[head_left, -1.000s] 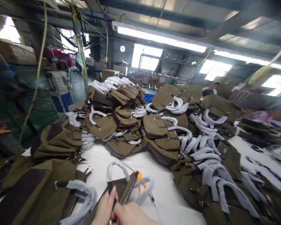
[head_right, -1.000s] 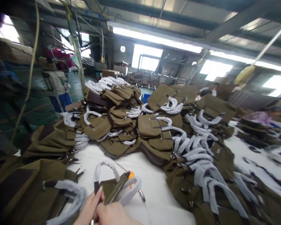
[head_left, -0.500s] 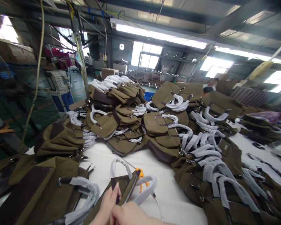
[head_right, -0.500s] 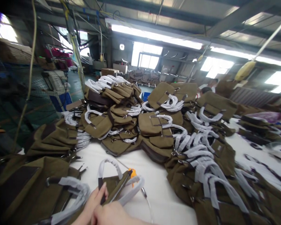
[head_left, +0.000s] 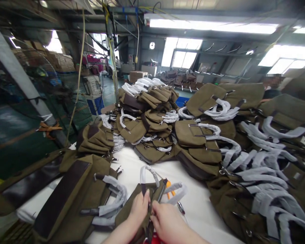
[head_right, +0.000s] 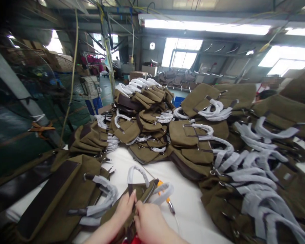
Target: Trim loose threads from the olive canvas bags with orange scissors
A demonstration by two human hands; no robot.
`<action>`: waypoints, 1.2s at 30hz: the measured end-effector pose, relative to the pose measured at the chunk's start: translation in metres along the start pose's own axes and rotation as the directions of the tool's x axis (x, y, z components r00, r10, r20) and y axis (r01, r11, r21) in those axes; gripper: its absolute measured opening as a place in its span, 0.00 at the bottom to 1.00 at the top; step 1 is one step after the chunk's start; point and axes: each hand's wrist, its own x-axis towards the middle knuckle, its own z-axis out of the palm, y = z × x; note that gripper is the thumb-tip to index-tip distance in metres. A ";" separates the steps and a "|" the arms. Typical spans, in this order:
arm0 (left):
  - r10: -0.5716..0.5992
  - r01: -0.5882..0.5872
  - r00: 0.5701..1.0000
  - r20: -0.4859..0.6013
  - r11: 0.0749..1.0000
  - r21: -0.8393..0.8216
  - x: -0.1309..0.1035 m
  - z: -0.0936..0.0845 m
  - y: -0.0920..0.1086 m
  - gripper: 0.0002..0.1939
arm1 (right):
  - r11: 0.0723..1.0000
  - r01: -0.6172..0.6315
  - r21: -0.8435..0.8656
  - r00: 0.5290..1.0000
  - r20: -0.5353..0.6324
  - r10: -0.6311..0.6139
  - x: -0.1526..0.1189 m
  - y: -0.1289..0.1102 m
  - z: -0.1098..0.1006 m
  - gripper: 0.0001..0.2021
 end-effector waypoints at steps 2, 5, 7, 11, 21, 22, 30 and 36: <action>0.023 -0.023 1.000 0.004 0.999 0.022 -0.002 0.002 0.002 0.35 | 0.999 0.009 -0.031 1.000 -0.013 -0.009 0.000 -0.002 -0.001 0.11; 0.054 -0.053 0.998 -0.017 0.997 0.047 -0.005 0.003 0.004 0.33 | 0.997 0.017 -0.076 0.999 -0.031 -0.019 0.001 -0.004 -0.002 0.13; 0.062 -0.059 0.997 -0.051 0.996 0.063 -0.009 0.004 0.003 0.31 | 0.995 0.008 -0.103 0.999 -0.049 -0.013 -0.001 -0.002 -0.002 0.12; 0.077 -0.071 0.995 -0.070 0.994 0.087 -0.013 0.007 -0.001 0.29 | 0.994 0.055 -0.099 0.997 -0.044 -0.060 -0.011 0.009 0.003 0.11; 0.195 -0.224 0.966 0.167 0.959 0.174 -0.019 0.024 0.005 0.26 | 0.956 -0.218 -0.196 0.974 -0.097 0.203 0.014 0.064 0.012 0.13; 0.216 -0.245 0.962 0.165 0.953 0.177 -0.020 0.025 0.004 0.27 | 0.944 -0.266 -0.194 0.962 -0.115 0.247 0.026 0.077 0.011 0.14; 0.207 -0.208 0.978 0.025 0.975 0.079 -0.011 0.008 -0.007 0.30 | 0.931 -0.347 -0.111 0.923 -0.215 0.318 0.071 0.127 0.006 0.14; -0.017 0.037 0.997 0.075 0.959 -0.281 0.014 -0.031 -0.004 0.32 | 0.988 0.144 0.048 0.986 -0.093 -0.139 0.043 0.083 0.008 0.16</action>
